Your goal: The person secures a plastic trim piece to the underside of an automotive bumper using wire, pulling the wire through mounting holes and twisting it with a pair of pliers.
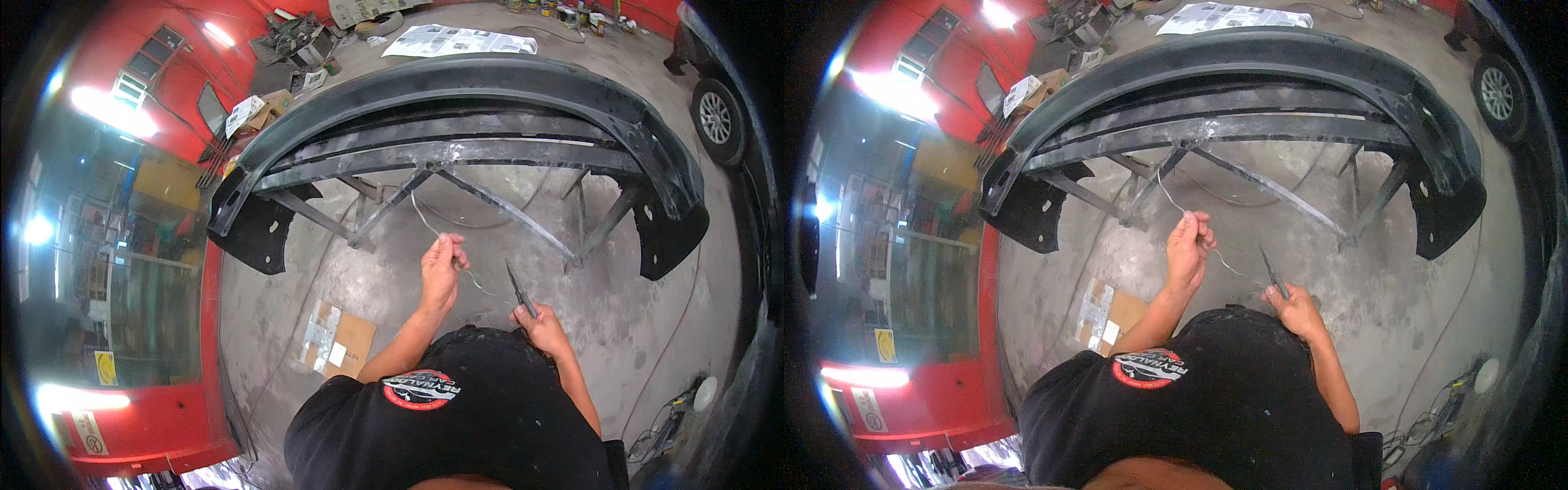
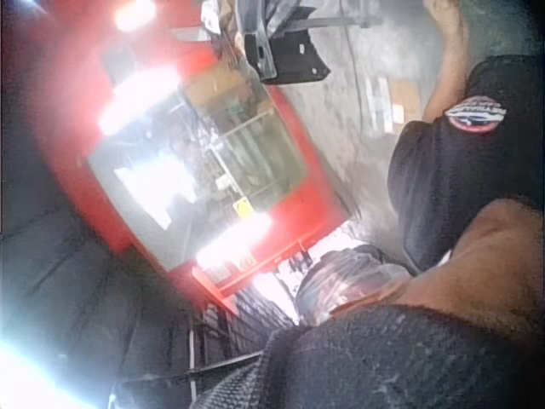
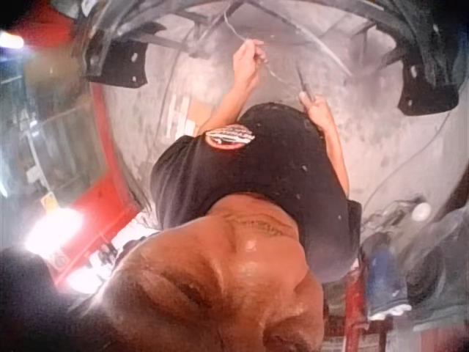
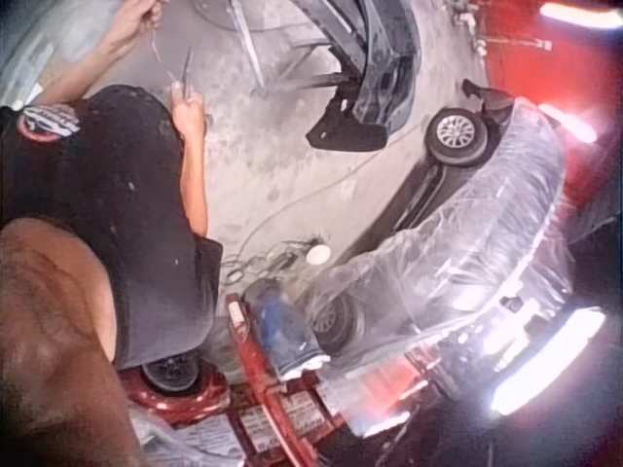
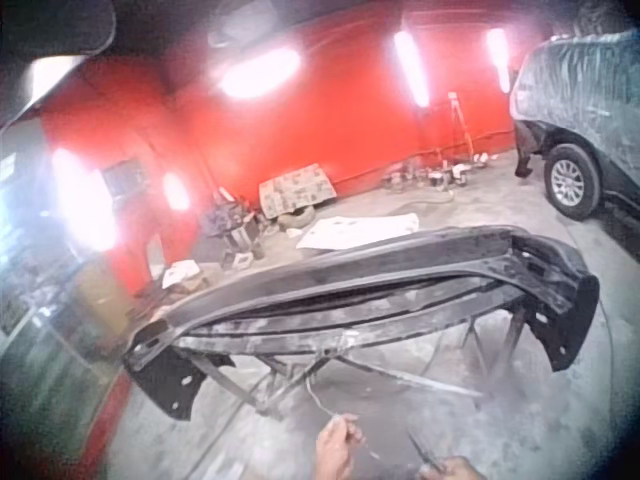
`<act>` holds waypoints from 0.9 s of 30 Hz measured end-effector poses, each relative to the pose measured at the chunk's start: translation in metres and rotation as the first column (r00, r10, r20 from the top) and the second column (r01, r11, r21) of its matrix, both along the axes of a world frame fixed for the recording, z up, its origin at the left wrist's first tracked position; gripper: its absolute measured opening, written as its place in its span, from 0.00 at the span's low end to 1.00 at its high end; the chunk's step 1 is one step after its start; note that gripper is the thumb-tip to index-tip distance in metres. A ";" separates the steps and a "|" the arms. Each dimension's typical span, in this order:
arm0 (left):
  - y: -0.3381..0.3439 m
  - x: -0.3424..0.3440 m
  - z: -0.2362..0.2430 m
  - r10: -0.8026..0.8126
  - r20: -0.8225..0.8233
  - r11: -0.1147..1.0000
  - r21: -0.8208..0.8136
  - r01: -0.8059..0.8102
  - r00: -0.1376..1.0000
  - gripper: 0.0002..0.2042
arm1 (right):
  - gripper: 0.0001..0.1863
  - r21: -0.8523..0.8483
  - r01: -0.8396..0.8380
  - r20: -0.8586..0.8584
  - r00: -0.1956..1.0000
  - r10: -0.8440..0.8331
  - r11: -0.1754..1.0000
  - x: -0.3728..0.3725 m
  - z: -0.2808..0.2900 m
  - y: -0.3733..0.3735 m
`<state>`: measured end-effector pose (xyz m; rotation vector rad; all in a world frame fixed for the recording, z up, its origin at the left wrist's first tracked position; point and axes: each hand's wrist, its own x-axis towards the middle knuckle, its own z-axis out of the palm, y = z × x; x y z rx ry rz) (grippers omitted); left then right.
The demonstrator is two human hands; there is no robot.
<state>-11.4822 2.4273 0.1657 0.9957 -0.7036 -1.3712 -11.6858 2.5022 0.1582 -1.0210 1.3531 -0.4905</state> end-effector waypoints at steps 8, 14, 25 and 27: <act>-0.009 0.030 -0.013 0.325 -0.154 0.946 0.033 -0.323 0.933 0.17 | 0.20 -0.037 0.023 -0.166 0.986 -0.029 0.999 0.034 0.006 -0.009; -0.015 0.052 -0.012 0.319 -0.070 0.947 0.069 -0.314 0.945 0.20 | 0.19 -0.084 -0.221 -0.241 0.951 0.196 0.972 0.030 -0.012 -0.008; -0.034 0.098 -0.009 0.354 -0.499 0.935 0.212 -0.284 0.791 0.18 | 0.08 -0.227 -0.490 -0.076 0.871 0.486 0.842 0.064 0.027 -0.016; -0.036 0.097 -0.019 0.428 -0.527 0.904 0.263 -0.338 0.735 0.17 | 0.08 -0.241 -0.497 -0.108 0.867 0.486 0.833 0.067 0.033 -0.016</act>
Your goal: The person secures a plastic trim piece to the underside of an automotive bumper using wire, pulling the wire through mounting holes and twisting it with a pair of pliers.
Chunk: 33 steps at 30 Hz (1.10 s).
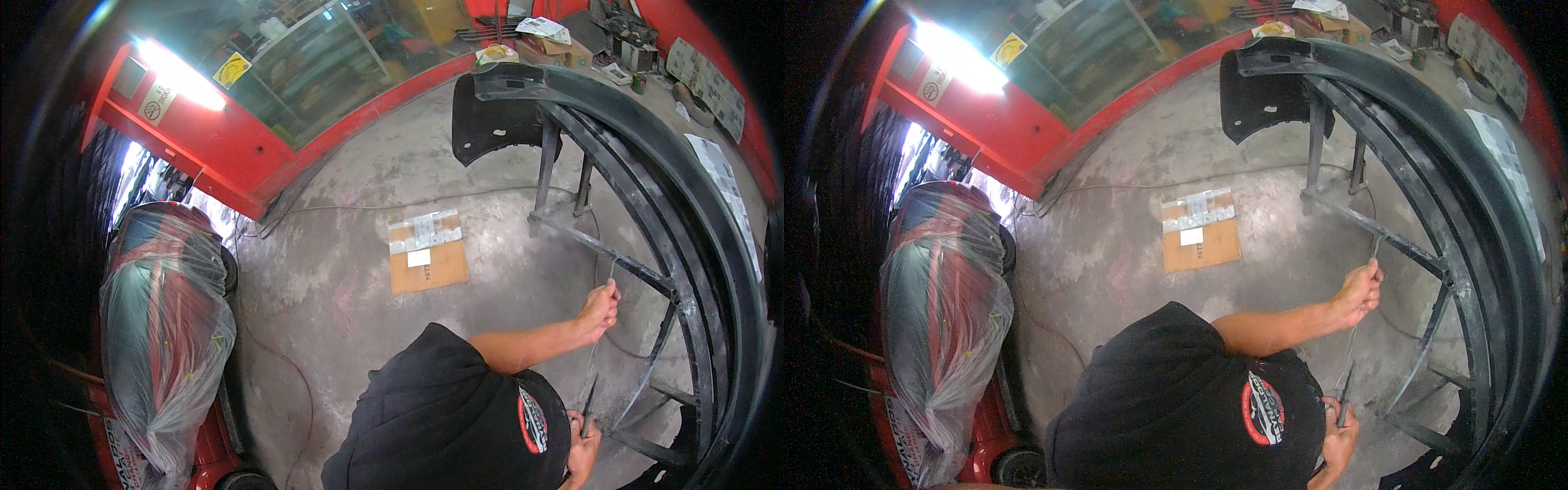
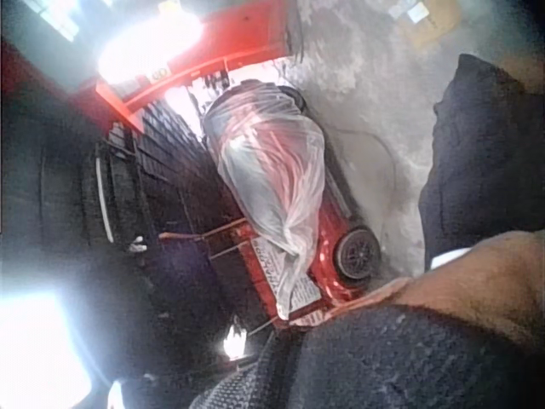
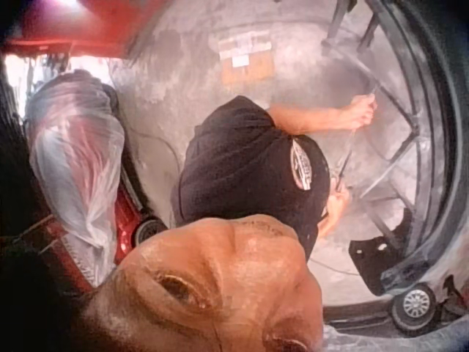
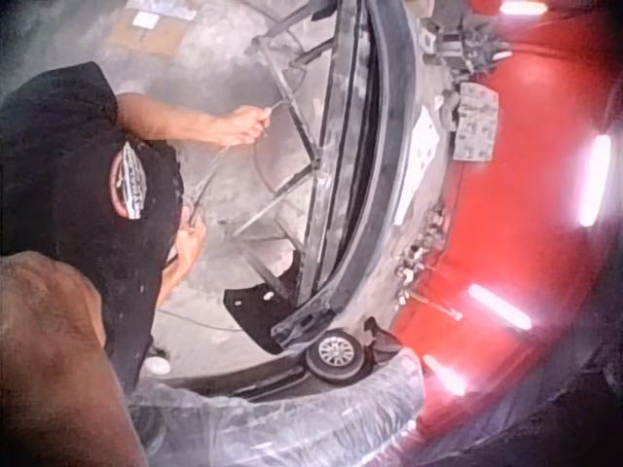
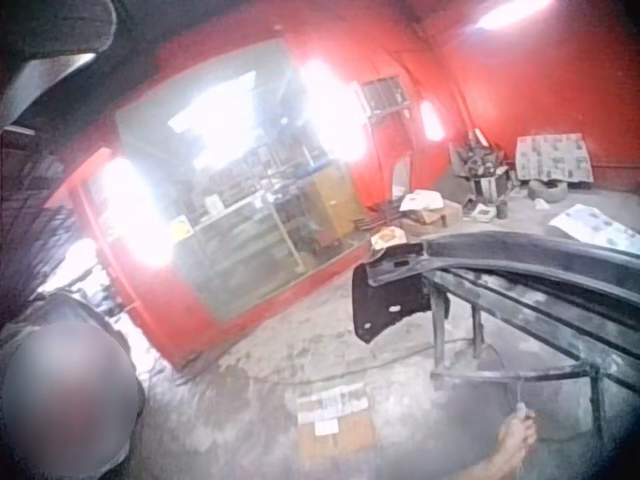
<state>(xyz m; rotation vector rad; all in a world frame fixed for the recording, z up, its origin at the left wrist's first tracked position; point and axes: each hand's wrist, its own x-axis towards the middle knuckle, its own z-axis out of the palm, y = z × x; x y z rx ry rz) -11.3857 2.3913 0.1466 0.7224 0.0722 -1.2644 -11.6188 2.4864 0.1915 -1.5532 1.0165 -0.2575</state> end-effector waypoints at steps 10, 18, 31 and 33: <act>0.008 0.017 -0.011 -0.062 0.287 0.998 0.034 0.055 0.956 0.19 | 0.11 0.176 0.336 -0.058 0.942 -0.331 0.925 -0.003 -0.017 0.011; 0.013 0.004 -0.012 -0.186 0.492 0.983 0.096 0.160 0.851 0.20 | 0.12 0.085 0.289 0.011 0.957 -0.291 0.953 -0.007 -0.030 0.017; -0.001 0.005 -0.012 -0.168 0.574 0.983 0.034 0.182 0.801 0.25 | 0.14 0.004 0.203 -0.024 0.979 -0.203 0.979 0.002 -0.060 -0.046; -0.009 0.024 -0.015 -0.094 0.549 0.995 0.078 0.061 0.830 0.25 | 0.12 0.062 0.209 -0.046 0.977 -0.207 0.976 0.003 -0.072 -0.078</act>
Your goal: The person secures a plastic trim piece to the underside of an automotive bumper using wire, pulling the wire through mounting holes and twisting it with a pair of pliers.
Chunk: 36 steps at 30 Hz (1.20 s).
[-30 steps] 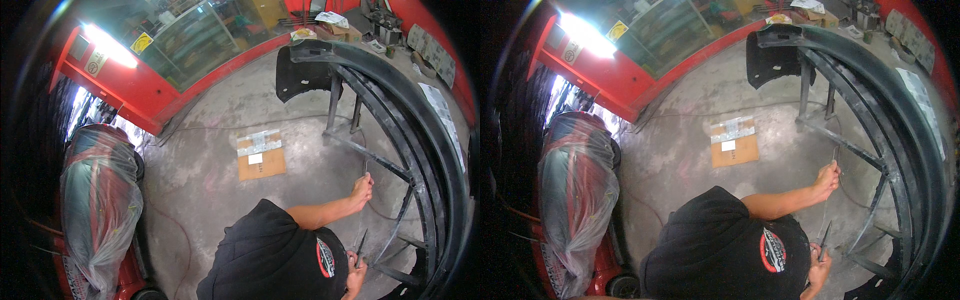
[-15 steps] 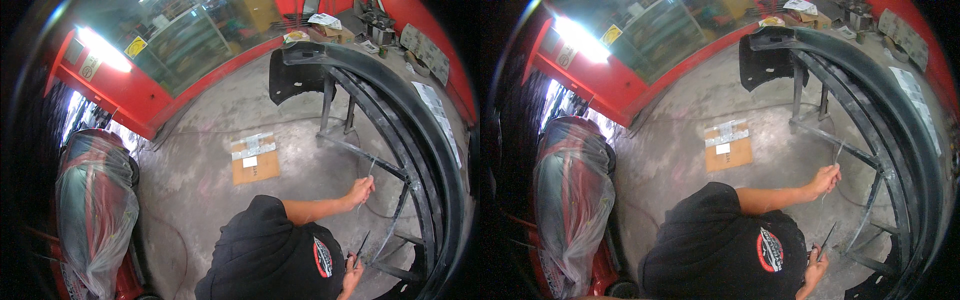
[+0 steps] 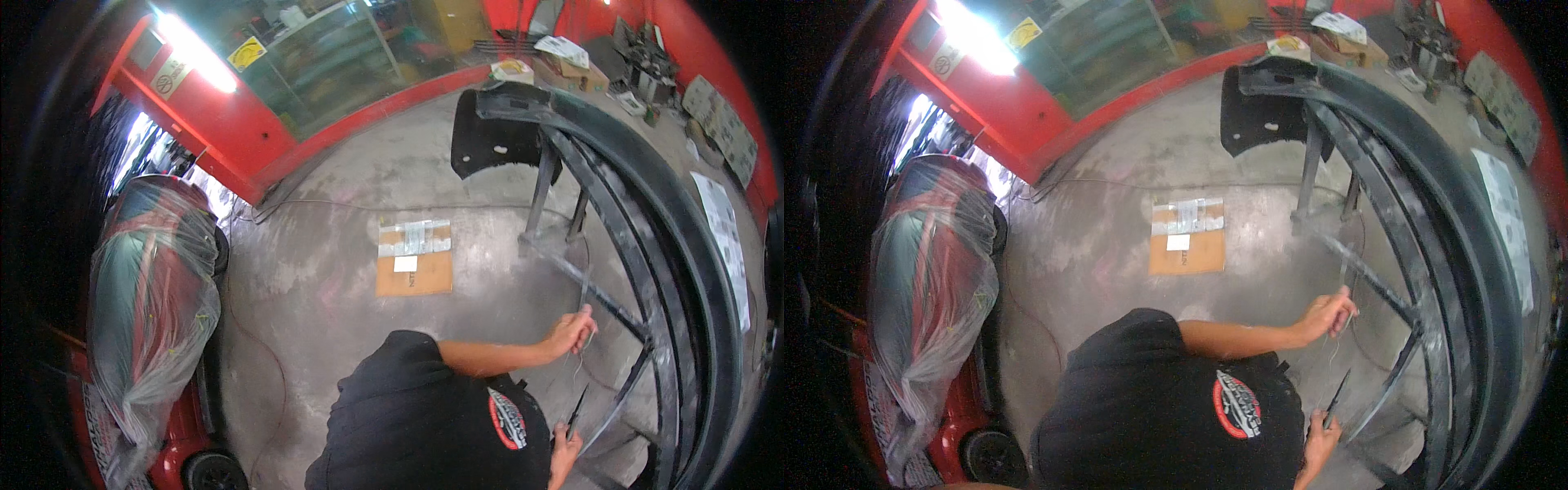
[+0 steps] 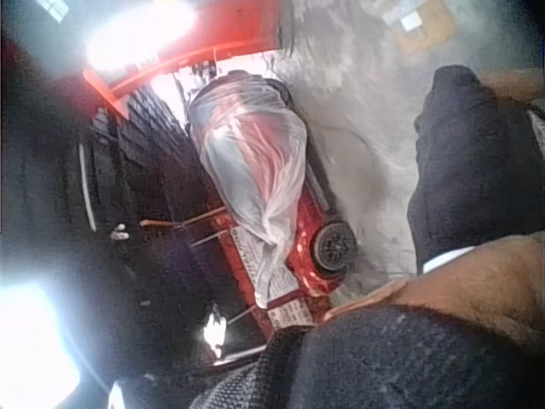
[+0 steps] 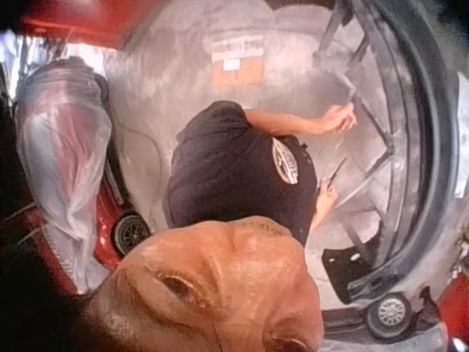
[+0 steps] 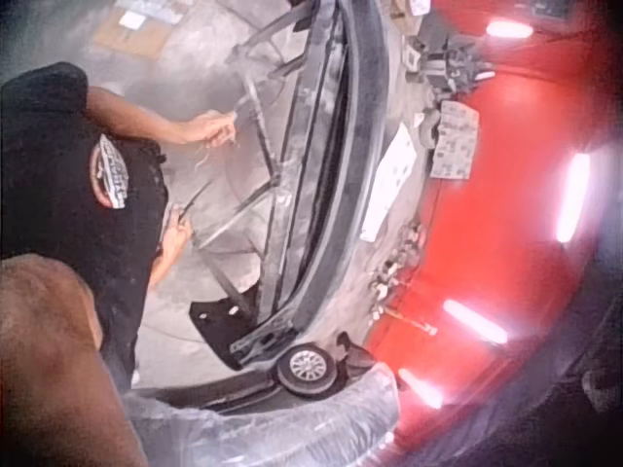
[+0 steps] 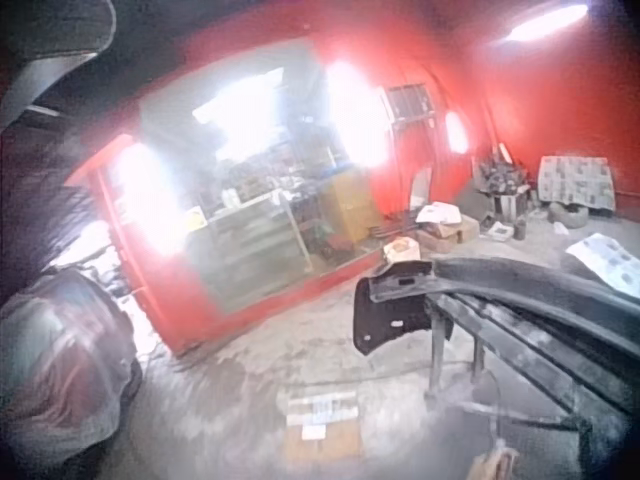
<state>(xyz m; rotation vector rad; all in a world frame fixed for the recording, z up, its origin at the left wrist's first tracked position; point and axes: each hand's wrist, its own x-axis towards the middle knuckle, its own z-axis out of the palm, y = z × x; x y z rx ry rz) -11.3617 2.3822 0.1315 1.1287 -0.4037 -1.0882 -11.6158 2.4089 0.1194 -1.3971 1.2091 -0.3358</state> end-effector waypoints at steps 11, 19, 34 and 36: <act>-0.021 0.244 -0.053 0.603 -0.087 0.779 0.278 -0.562 0.793 0.09 | 0.09 0.209 -0.139 0.045 0.990 0.132 0.968 0.118 0.009 -0.105; -0.119 0.432 -0.079 0.458 -0.272 0.885 0.227 -0.406 0.846 0.09 | 0.11 0.170 -0.030 -0.194 0.979 0.063 0.985 0.264 0.013 -0.126; -0.165 0.547 -0.084 -0.211 -0.642 0.937 -0.349 -0.035 0.737 0.06 | 0.15 0.108 -0.144 -0.428 0.886 0.177 0.984 0.401 0.057 -0.147; -0.169 0.557 -0.087 -0.224 -0.593 0.935 -0.354 -0.001 0.774 0.07 | 0.14 0.110 -0.122 -0.365 0.918 0.154 0.986 0.399 0.044 -0.143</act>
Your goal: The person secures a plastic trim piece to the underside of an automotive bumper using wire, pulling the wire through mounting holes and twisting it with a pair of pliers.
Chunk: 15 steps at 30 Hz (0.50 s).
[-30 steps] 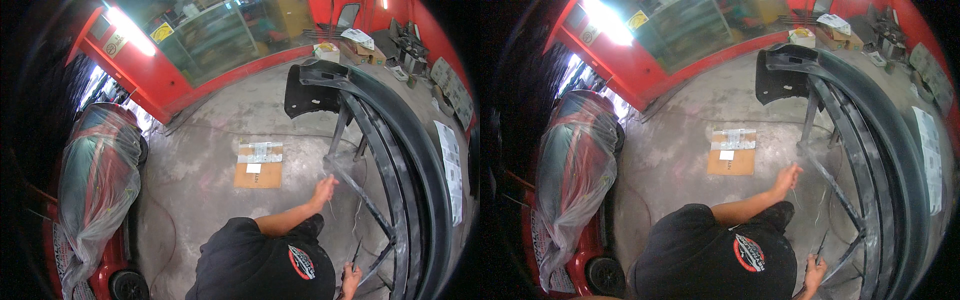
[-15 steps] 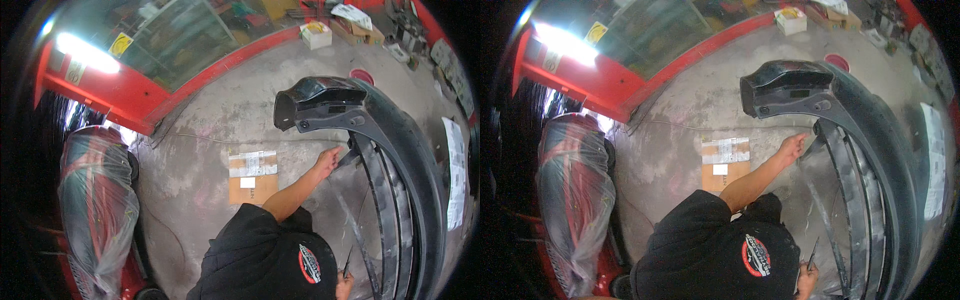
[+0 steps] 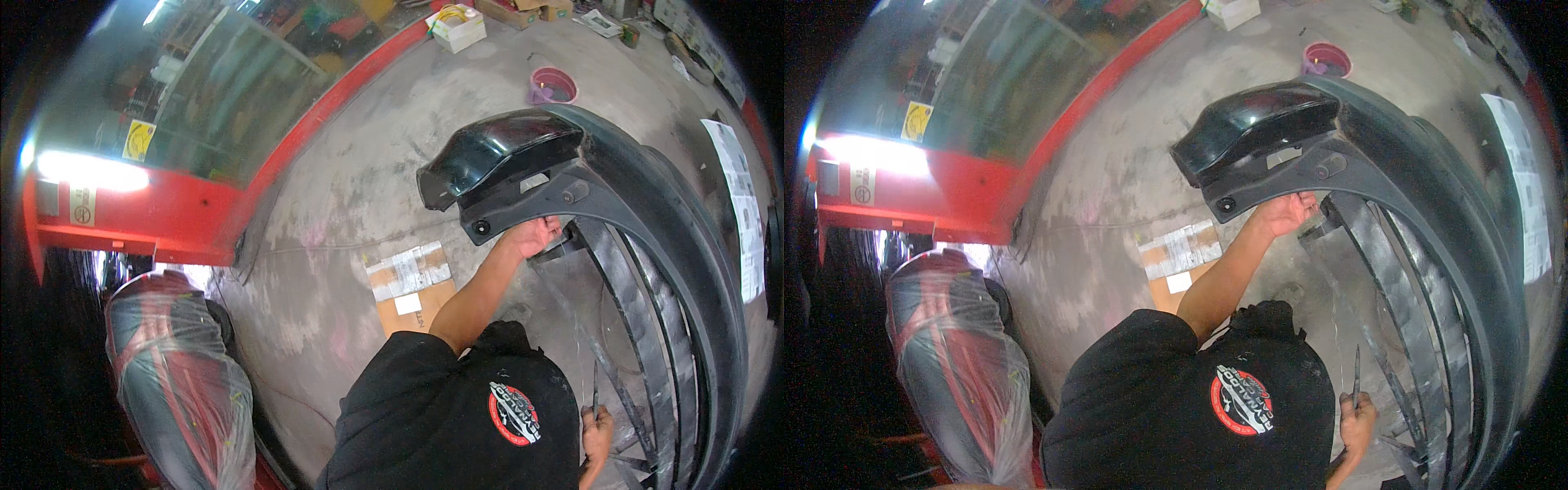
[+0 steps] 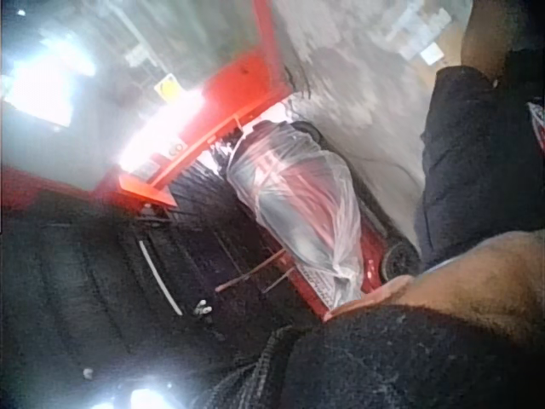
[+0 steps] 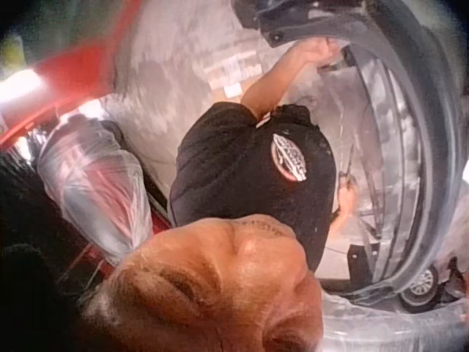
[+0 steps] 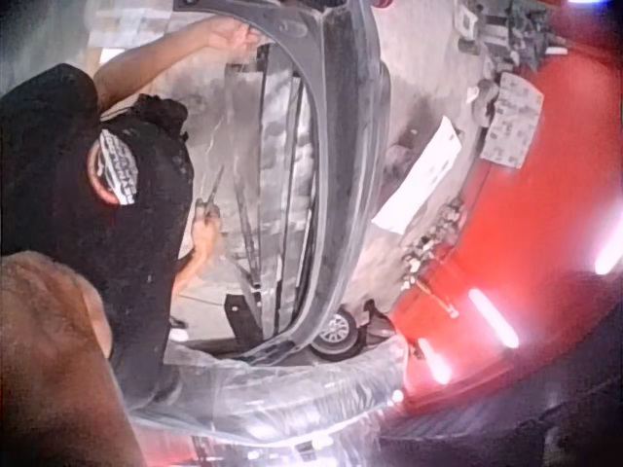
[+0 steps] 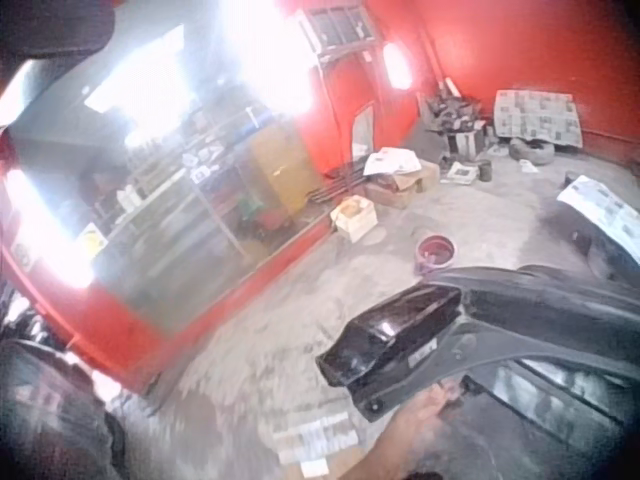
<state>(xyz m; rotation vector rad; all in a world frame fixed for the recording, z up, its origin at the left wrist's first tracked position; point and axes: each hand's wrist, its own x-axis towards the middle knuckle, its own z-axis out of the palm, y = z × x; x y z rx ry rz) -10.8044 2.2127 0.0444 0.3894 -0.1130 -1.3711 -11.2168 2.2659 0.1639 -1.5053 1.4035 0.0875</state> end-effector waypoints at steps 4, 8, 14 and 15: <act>-0.004 0.006 -0.001 -0.111 0.045 0.994 0.004 0.111 0.993 0.08 | 0.13 -0.013 0.012 0.044 0.999 -0.011 1.000 0.002 -0.006 0.012; -0.010 -0.003 0.002 -0.101 -0.127 0.993 0.046 0.107 0.987 0.06 | 0.14 -0.042 0.121 0.065 0.991 -0.119 0.992 0.003 -0.002 0.026; -0.007 0.034 -0.016 -0.213 -0.463 0.919 0.205 0.338 0.861 0.04 | 0.27 -0.188 0.079 0.052 0.996 -0.071 0.979 -0.005 -0.018 0.033; -0.004 0.029 -0.011 -0.331 -0.451 0.922 0.033 0.386 0.829 0.03 | 0.31 -0.071 0.079 0.035 0.996 -0.076 0.994 -0.012 -0.028 0.037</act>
